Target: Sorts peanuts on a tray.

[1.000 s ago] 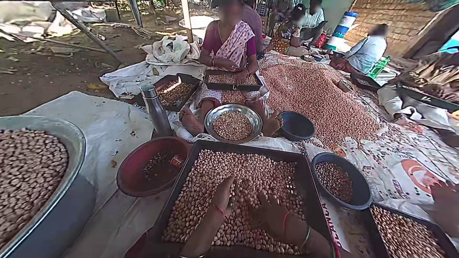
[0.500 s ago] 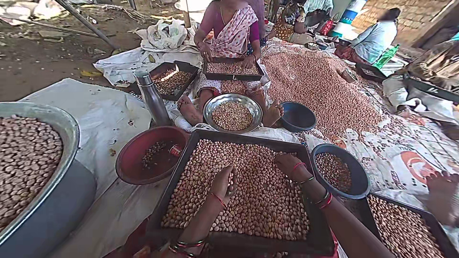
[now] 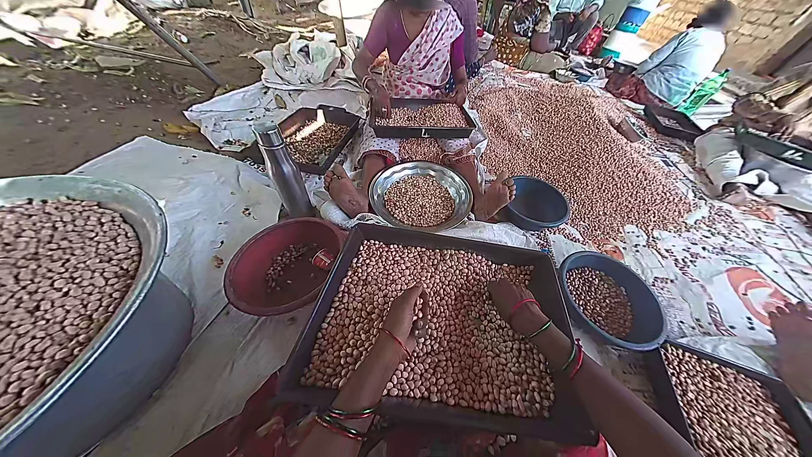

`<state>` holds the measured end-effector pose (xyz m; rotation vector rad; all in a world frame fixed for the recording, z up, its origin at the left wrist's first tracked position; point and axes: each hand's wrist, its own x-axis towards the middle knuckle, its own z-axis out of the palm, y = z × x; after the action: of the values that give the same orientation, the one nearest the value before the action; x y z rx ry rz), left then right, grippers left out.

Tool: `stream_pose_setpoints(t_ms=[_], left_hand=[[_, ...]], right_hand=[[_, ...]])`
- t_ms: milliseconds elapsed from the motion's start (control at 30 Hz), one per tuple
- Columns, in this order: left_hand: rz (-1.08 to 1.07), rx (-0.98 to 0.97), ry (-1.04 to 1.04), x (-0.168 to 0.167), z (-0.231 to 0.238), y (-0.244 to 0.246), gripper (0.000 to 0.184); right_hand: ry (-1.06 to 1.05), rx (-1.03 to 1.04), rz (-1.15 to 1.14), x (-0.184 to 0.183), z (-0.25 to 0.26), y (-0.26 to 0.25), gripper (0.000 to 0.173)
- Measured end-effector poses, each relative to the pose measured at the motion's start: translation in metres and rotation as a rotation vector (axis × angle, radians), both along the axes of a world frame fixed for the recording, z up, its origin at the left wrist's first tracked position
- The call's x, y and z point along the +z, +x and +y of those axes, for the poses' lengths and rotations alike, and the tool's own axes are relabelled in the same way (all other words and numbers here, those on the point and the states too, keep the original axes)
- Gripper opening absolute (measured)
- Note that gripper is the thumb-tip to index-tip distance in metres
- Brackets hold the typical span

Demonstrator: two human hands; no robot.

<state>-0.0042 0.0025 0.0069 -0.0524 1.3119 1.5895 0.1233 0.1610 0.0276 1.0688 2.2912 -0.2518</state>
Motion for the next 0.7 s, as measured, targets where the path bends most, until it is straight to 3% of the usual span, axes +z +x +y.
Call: stream_pose_setpoints(t_ms=[100, 233, 367, 433, 533, 700], left_hand=[[0.006, -0.003, -0.009, 0.001, -0.001, -0.001, 0.033], [0.003, -0.073, -0.034, 0.000, -0.002, 0.000, 0.033], [-0.008, -0.247, -0.083, -0.004, -0.002, 0.001, 0.039], [-0.037, -0.299, -0.113, -0.004, -0.001, 0.002, 0.046], [-0.089, -0.301, -0.098, -0.004, 0.000, 0.001, 0.050], [-0.086, -0.201, -0.041, -0.004, -0.001, -0.001, 0.035]], right_hand=[[0.023, 0.026, 0.000, -0.003, -0.009, 0.003, 0.042], [0.024, -0.014, 0.165, -0.006, -0.005, 0.011, 0.038], [-0.161, 0.099, 0.624, 0.036, -0.033, 0.004, 0.029], [-0.240, 0.238, 0.707, 0.058, -0.046, -0.006, 0.028], [-0.142, 0.232, 0.490, 0.066, -0.030, -0.023, 0.033], [-0.005, 0.152, 0.174, 0.004, -0.005, -0.030, 0.036]])
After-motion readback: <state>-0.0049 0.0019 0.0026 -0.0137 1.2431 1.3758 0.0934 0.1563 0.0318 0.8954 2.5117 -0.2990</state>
